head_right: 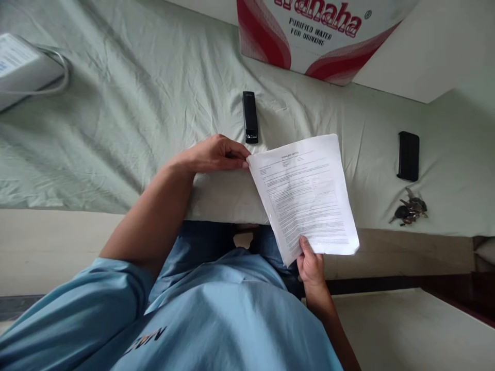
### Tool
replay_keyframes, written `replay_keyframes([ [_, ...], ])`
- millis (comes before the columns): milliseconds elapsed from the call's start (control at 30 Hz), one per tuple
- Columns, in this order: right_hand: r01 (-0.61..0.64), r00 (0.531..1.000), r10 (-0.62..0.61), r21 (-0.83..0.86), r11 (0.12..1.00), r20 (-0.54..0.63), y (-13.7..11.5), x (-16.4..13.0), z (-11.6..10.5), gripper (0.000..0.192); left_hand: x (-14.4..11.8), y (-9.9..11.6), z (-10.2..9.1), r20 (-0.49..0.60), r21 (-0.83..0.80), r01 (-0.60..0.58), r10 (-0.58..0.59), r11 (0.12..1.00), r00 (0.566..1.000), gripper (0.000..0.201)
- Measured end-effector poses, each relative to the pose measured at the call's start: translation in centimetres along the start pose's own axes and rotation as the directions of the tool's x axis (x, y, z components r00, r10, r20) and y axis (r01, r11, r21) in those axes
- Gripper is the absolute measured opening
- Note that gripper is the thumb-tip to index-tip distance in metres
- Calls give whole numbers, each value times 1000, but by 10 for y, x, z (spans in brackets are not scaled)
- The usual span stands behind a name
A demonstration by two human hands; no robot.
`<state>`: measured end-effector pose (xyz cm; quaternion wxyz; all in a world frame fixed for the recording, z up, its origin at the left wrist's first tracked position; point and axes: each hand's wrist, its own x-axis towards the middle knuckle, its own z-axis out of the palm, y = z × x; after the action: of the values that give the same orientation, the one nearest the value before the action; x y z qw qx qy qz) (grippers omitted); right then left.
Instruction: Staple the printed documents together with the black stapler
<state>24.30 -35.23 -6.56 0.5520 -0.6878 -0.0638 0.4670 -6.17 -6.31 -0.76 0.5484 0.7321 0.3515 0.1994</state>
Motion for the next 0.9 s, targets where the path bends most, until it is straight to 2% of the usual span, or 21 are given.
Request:
replay_keyframes([
  [100, 3, 1000, -3, -6, 1000, -9, 0, -1, 1, 72, 1, -1, 0, -7, 48, -21, 22, 999, 1000, 35],
  [233, 43, 999, -43, -46, 998, 10, 2, -1, 2, 70, 3, -2, 1, -67, 108, -28, 35, 994, 997, 26],
  [367, 57, 998, -57, -73, 996, 3, 6, 1, 2, 74, 4, 2, 4, -100, 102, -13, 23, 995, 995, 21],
  [633, 68, 997, -65, -91, 994, 39, 1, -2, 7, 82, 5, 7, 6, -111, 99, 14, -3, 995, 994, 22],
  [900, 87, 995, -80, -99, 991, 65, -2, -6, 11, 86, 6, 6, 6, -129, 167, 31, -10, 986, 992, 26],
])
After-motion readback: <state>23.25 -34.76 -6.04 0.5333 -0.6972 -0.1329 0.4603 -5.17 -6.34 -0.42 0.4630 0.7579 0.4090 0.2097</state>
